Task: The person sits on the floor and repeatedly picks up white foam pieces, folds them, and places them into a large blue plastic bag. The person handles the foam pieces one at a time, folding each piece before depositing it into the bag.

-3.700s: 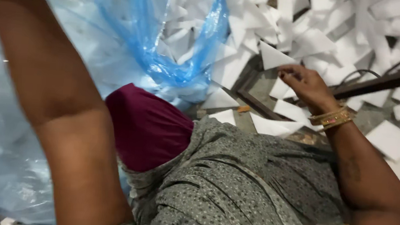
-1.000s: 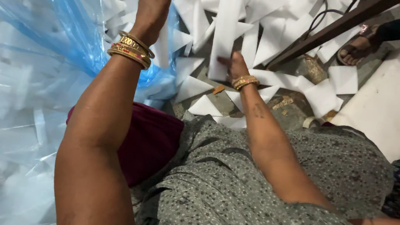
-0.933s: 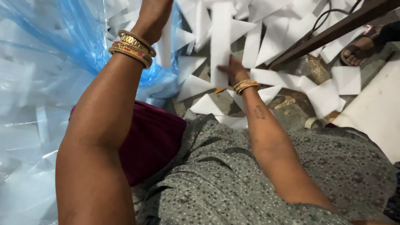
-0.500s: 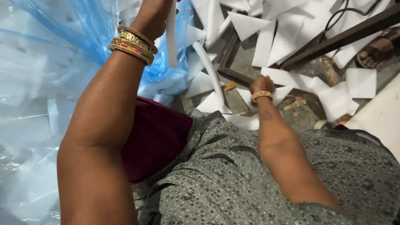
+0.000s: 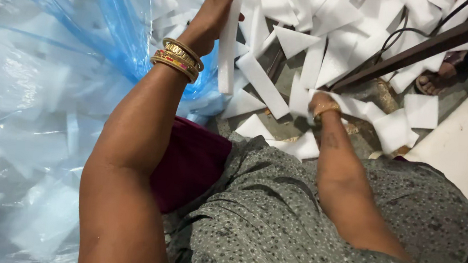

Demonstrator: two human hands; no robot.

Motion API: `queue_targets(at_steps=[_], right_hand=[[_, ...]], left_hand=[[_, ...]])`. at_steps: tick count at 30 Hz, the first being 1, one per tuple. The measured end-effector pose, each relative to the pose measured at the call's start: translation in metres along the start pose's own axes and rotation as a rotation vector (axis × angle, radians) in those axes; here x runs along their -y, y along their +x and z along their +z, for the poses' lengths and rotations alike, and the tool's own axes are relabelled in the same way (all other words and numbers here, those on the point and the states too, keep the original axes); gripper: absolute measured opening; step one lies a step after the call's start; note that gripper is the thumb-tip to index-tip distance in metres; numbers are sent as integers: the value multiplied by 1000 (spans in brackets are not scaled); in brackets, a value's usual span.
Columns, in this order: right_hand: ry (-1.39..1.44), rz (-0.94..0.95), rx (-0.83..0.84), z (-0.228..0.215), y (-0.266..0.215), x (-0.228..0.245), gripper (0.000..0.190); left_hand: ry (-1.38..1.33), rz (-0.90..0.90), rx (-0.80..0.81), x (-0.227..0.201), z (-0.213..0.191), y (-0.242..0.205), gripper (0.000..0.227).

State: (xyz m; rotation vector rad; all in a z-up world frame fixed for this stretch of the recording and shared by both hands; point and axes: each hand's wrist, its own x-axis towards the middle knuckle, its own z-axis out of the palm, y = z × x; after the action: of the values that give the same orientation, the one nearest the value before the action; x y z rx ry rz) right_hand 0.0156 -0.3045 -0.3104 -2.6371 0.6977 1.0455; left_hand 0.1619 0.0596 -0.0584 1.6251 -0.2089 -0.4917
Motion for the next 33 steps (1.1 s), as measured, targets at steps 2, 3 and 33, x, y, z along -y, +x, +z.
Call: queue_targets(at_steps=[2, 3, 33], right_hand=[[108, -129, -54, -27, 4, 8, 46], [201, -202, -94, -39, 4, 10, 45], [1448, -938, -110, -164, -274, 88, 69]], left_hand=[[11, 5, 9, -1, 2, -2, 77], [16, 10, 13, -1, 3, -3, 78], [-109, 210, 208, -10, 87, -74, 68]])
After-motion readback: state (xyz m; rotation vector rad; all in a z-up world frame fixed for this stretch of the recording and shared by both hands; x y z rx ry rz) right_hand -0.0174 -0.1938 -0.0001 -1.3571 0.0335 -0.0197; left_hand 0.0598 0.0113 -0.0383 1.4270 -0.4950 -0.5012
